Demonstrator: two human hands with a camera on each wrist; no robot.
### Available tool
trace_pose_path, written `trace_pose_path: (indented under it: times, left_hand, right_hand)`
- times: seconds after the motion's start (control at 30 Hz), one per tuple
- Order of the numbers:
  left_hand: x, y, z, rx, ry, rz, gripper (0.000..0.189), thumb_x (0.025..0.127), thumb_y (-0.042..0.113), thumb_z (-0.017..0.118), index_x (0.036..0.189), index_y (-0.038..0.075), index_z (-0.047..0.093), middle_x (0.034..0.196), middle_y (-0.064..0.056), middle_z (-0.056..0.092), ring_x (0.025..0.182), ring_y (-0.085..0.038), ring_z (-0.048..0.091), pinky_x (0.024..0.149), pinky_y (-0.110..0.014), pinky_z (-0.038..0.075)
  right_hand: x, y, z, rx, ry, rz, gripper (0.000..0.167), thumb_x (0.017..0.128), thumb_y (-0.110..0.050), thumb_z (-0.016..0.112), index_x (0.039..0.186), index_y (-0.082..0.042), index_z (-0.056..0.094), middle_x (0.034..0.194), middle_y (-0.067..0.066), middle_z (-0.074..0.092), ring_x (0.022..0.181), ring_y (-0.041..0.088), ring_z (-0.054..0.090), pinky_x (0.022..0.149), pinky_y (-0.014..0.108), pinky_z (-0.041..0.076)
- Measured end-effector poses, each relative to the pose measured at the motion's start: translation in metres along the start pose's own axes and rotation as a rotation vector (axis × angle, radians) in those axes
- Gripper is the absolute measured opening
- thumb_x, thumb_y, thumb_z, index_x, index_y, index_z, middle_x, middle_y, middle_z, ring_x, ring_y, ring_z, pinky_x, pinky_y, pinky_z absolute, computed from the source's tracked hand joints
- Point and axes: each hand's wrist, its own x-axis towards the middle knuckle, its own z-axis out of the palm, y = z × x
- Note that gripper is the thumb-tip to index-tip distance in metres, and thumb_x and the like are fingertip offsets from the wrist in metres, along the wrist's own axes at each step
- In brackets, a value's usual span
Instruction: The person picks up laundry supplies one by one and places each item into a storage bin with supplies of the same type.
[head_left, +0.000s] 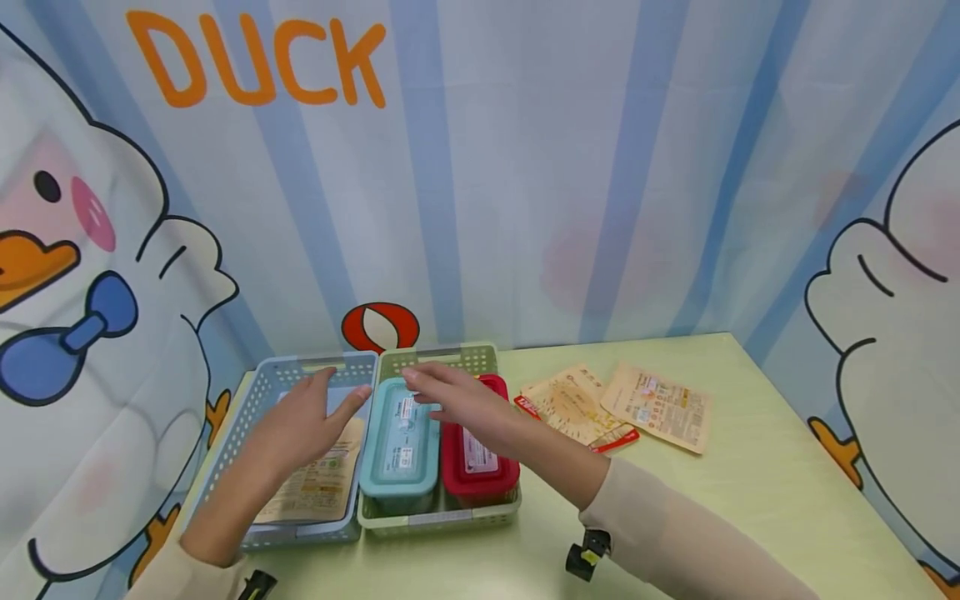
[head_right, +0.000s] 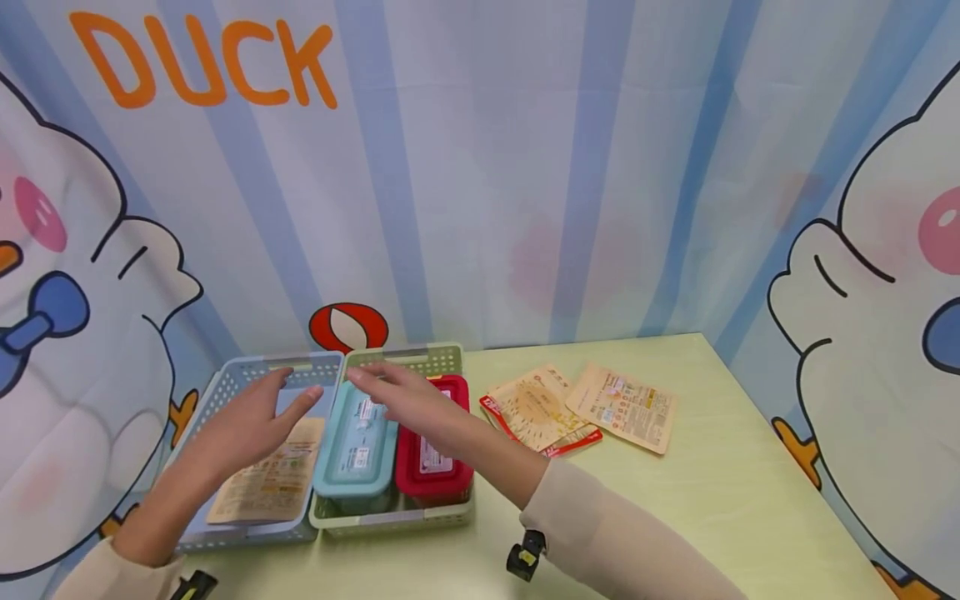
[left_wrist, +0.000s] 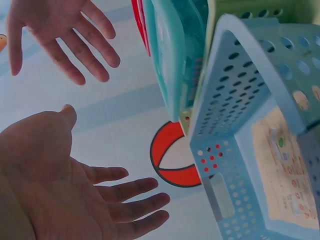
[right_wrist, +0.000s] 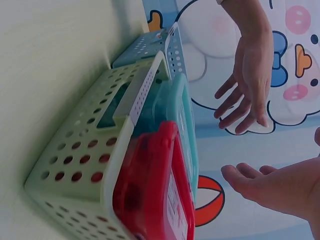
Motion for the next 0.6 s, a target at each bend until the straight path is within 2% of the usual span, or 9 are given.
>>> trace_pose_path:
  times: [0.27,0.43,0.6]
  left_hand:
    - [0.001,0.019,0.003,-0.046,0.081,0.066,0.1,0.105,0.072,0.04,0.164,-0.007,0.022,0.165,-0.036,0.028,0.149,-0.055,0.034,0.112,-0.073,0.037]
    - [0.004,0.029,0.005,-0.073,0.145,0.102,0.098,0.104,0.072,0.041,0.165,-0.004,0.025,0.166,-0.031,0.032,0.148,-0.052,0.037,0.11,-0.072,0.041]
    - [0.008,0.036,0.012,-0.131,0.222,0.186,0.094,0.102,0.067,0.056,0.165,0.002,0.03,0.165,-0.024,0.037,0.147,-0.047,0.041,0.11,-0.07,0.043]
  right_hand:
    - [-0.009,-0.003,-0.021,-0.093,0.035,-0.039,0.064,0.104,-0.054,0.06,0.156,-0.019,0.049,0.152,0.005,0.055,0.143,0.038,0.05,0.115,0.058,0.045]
    - [-0.014,-0.013,-0.034,-0.173,0.06,-0.063,0.062,0.104,-0.053,0.061,0.155,-0.019,0.05,0.15,0.004,0.056,0.138,0.032,0.055,0.112,0.056,0.048]
    - [-0.018,-0.013,-0.047,-0.232,0.079,-0.068,0.062,0.103,-0.051,0.062,0.155,-0.019,0.05,0.151,0.003,0.056,0.136,0.027,0.057,0.111,0.054,0.05]
